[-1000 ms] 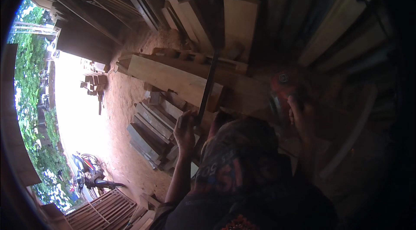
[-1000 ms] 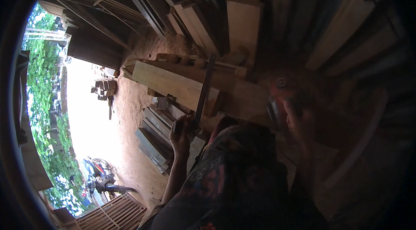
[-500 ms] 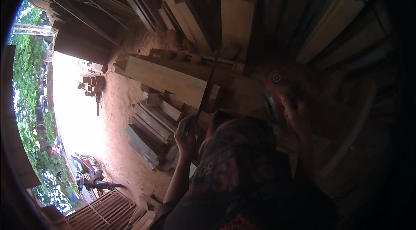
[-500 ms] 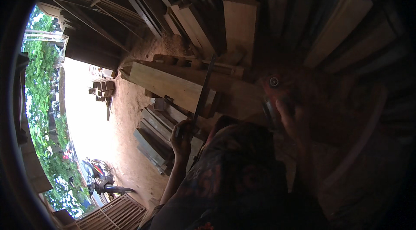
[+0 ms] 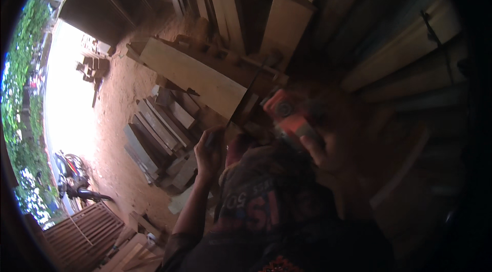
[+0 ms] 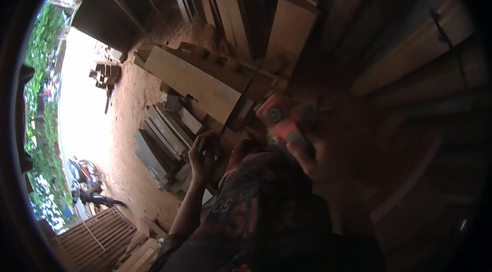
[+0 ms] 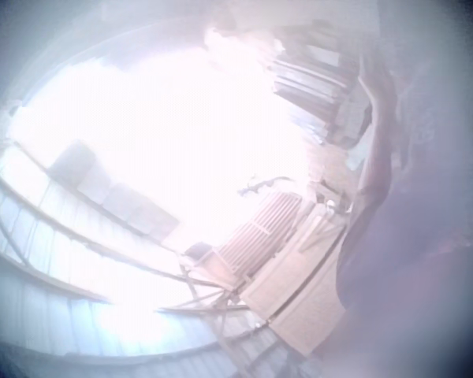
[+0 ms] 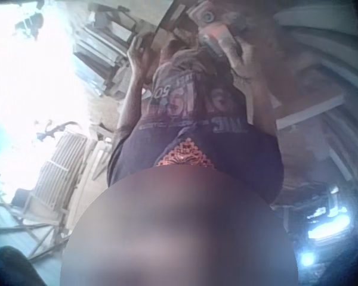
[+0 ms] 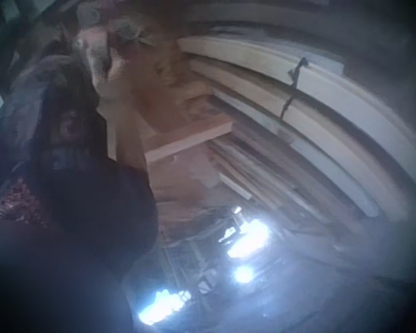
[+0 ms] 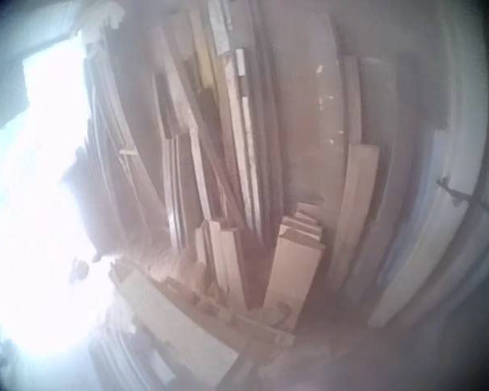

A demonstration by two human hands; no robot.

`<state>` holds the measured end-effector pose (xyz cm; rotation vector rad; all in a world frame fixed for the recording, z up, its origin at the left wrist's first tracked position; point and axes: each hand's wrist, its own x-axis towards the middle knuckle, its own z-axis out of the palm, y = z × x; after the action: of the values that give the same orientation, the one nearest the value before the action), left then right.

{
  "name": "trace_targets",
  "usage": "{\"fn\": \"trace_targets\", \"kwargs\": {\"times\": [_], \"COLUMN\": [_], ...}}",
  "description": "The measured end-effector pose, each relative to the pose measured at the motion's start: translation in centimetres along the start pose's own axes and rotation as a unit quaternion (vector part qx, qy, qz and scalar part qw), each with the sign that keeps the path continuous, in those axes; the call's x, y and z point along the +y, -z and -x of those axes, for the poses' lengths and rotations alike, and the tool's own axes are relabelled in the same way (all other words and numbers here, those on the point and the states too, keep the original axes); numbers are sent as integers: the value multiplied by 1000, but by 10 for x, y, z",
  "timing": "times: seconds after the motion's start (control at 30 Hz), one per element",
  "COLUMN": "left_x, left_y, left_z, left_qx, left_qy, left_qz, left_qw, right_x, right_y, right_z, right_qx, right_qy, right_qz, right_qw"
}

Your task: The person planes a wooden plank with a hand planer, measures it with a metal ruler, and cuts it with a circular saw. The person handles the plank, planer, ruler, and saw throughout the sequence.

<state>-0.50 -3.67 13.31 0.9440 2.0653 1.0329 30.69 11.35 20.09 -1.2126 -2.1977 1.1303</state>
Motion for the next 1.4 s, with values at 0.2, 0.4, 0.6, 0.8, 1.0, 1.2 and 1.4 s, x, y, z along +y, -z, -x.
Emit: {"fn": "trace_targets", "kwargs": {"times": [0.2,0.4,0.6,0.8,1.0,1.2,1.4], "left_x": [-21,-55,-75,-92,-115,-110,-98], "left_y": [3,45,58,67,79,86,92], "left_z": [10,50,62,61,70,66,61], "left_qx": [70,227,303,327,333,347,331], "left_qy": [-19,24,60,64,89,95,90], "left_qz": [219,261,328,341,373,331,307], "left_qw": [973,938,892,879,862,872,887], "right_x": [-41,-76,-83,-63,-36,-62,-108], "right_y": [-27,-73,-171,-143,-49,-112,-180], "right_z": [-35,-91,-210,-181,-87,-167,-285], "right_qx": [-145,-167,-143,-130,-182,-141,-178], "right_qy": [-60,-95,50,93,-102,-9,-31], "right_qz": [58,-7,-20,22,-12,-70,-86], "right_qw": [986,981,988,987,978,988,980]}}
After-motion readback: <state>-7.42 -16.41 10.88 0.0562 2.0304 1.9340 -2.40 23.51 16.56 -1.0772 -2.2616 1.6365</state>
